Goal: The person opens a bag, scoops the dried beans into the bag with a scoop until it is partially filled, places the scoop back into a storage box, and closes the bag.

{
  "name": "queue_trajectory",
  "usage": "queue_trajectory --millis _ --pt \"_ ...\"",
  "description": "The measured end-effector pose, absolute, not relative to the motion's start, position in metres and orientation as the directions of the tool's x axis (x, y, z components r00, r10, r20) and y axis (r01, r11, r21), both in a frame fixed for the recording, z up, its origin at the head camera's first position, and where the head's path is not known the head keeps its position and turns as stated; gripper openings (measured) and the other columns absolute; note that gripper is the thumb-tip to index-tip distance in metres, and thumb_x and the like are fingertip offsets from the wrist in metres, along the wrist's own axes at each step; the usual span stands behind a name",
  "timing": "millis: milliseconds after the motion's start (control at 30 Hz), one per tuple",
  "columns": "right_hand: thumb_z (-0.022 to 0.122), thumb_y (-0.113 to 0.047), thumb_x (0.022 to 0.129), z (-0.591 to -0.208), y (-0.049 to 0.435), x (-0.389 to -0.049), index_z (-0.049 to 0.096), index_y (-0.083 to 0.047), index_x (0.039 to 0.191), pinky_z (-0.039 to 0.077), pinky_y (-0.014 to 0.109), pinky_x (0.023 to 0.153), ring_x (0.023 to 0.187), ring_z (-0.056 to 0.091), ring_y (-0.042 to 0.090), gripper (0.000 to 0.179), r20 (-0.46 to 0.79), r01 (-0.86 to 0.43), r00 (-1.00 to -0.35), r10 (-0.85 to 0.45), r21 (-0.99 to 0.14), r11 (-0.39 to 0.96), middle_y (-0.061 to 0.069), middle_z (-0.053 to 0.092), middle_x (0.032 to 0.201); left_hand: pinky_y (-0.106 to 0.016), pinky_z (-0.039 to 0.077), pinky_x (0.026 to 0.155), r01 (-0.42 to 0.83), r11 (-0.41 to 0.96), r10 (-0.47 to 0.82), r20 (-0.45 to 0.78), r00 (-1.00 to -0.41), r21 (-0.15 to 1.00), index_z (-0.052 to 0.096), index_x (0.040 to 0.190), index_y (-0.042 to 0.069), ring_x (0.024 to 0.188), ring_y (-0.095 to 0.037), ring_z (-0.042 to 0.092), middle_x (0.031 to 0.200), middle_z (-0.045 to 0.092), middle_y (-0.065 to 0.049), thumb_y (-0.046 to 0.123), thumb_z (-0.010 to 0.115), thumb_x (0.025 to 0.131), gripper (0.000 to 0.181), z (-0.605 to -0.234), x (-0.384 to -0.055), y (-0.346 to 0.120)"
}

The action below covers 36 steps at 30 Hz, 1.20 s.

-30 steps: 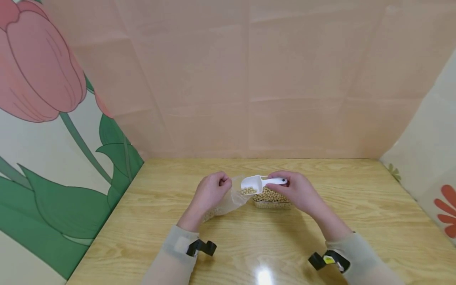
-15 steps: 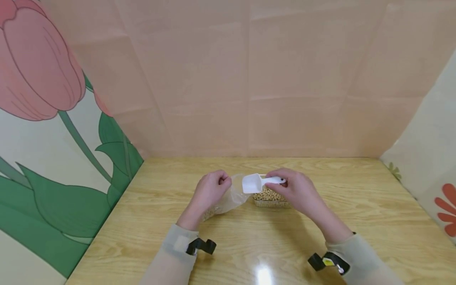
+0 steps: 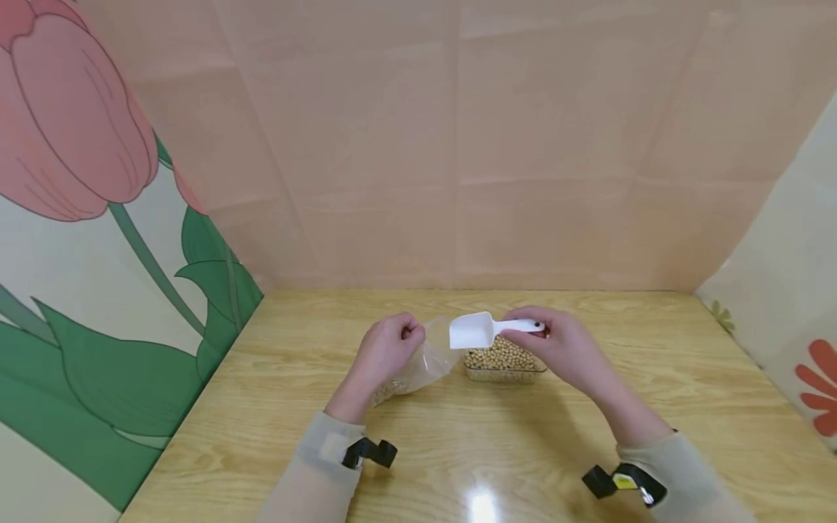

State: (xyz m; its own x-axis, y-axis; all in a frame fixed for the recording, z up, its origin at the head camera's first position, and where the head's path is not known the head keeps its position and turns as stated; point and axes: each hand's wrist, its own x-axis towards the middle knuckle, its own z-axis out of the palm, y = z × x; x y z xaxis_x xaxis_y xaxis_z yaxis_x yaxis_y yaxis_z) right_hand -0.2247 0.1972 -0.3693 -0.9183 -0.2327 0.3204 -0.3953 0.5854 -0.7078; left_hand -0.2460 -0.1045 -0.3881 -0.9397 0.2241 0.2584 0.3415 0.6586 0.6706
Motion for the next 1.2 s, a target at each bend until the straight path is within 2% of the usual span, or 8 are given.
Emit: queue_trajectory --millis 300,500,933,1200 --pt "0.073 -0.044 0.091 -0.363 0.228 -0.225 0.073 -0.023 0.113 0.044 0.029 0.052 0.065 0.057 0.018 0.031 0.277 -0.331 -0.943 -0.186 -0.702 0.631 0.001 0.072 0.093 -0.031 0.041 0.057 0.339 0.661 0.22 0.26 -0.94 0.669 0.06 0.079 0.018 0.053 -0.013 0.044 0.063 0.049 0.003 0.022 0.054 0.098 0.021 -0.389 -0.249 -0.102" --pt "0.073 -0.041 0.092 -0.361 0.246 -0.225 0.073 -0.018 0.113 0.049 0.029 0.058 0.071 0.059 0.019 0.031 0.285 -0.335 -0.94 -0.189 -0.654 0.679 0.002 0.072 0.094 -0.031 0.041 0.059 0.337 0.661 0.219 0.258 -0.941 0.671 0.061 0.079 0.019 0.054 -0.013 0.044 0.064 0.05 0.003 0.023 0.054 0.099 0.021 -0.387 -0.249 -0.098" --pt "0.073 -0.034 0.093 -0.356 0.275 -0.231 0.074 -0.013 0.11 0.046 0.028 0.053 0.066 0.059 0.017 0.027 0.299 -0.358 -0.928 -0.224 -0.543 0.76 0.001 0.07 0.083 -0.032 0.041 0.057 0.338 0.646 0.234 0.244 -0.941 0.684 0.061 0.081 0.018 0.053 -0.014 0.044 0.064 0.05 0.002 0.024 0.052 0.1 0.022 -0.388 -0.25 -0.099" --pt "0.074 -0.034 0.093 -0.353 0.286 -0.238 0.073 -0.01 0.111 0.046 0.029 0.054 0.068 0.06 0.015 0.03 0.285 -0.371 -0.923 -0.257 -0.488 0.79 0.001 0.07 0.083 -0.032 0.042 0.056 0.339 0.639 0.235 0.245 -0.941 0.69 0.062 0.083 0.019 0.053 -0.014 0.045 0.065 0.052 0.001 0.023 0.052 0.1 0.02 -0.387 -0.251 -0.099"
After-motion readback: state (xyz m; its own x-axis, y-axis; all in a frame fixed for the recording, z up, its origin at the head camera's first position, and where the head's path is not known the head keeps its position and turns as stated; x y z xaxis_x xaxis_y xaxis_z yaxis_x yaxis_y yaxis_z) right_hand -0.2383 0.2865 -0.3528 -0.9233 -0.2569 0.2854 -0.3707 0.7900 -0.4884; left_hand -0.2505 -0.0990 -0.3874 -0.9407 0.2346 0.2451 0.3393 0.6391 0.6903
